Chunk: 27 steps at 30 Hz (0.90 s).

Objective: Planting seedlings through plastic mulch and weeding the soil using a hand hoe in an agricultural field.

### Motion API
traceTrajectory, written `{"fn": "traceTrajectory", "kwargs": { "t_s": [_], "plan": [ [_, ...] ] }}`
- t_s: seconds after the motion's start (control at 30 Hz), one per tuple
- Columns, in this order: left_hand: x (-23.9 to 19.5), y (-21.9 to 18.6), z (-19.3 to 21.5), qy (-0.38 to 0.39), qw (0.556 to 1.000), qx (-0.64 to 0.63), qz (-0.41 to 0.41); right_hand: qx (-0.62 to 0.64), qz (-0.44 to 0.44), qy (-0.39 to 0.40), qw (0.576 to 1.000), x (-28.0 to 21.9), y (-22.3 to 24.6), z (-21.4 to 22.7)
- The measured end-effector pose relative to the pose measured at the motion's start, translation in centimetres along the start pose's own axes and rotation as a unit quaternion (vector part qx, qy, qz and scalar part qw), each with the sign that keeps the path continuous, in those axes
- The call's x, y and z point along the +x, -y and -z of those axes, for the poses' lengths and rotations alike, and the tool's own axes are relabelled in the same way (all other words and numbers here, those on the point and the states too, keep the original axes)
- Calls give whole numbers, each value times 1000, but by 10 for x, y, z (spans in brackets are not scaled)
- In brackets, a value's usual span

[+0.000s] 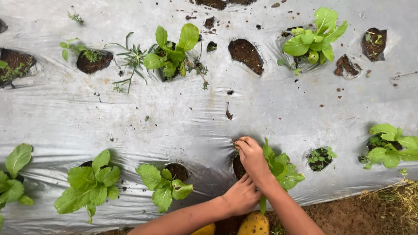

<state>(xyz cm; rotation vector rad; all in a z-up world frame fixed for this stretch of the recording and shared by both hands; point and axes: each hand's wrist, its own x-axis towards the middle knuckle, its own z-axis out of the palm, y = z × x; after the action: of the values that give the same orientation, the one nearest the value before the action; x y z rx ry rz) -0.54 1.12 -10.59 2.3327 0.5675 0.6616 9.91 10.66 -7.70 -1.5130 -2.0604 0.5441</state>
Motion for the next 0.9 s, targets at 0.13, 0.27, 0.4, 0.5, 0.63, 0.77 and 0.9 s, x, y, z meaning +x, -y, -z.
{"fn": "traceTrajectory", "kwargs": {
  "t_s": [0.13,0.27,0.4,0.5,0.63,0.77,0.9],
  "plan": [
    [0,-3,6,-9,1000,13,-1,-22,31,23,999,9,-2,0],
    [0,-5,2,10,1000,16,10,-80,55,50,994,7,-13,-3],
    [5,-7,4,-1,1000,30,8,-77,56,51,994,7,-17,-4],
    [4,-5,1,43,998,32,20,-66,35,42,996,6,-1,11],
    [5,-12,10,112,992,26,44,-25,48,25,998,24,8,32],
    [2,-8,9,28,999,22,22,47,-47,50,997,34,13,45],
    [-1,-12,12,57,997,37,35,76,-240,106,962,30,24,48]
  ]
}}
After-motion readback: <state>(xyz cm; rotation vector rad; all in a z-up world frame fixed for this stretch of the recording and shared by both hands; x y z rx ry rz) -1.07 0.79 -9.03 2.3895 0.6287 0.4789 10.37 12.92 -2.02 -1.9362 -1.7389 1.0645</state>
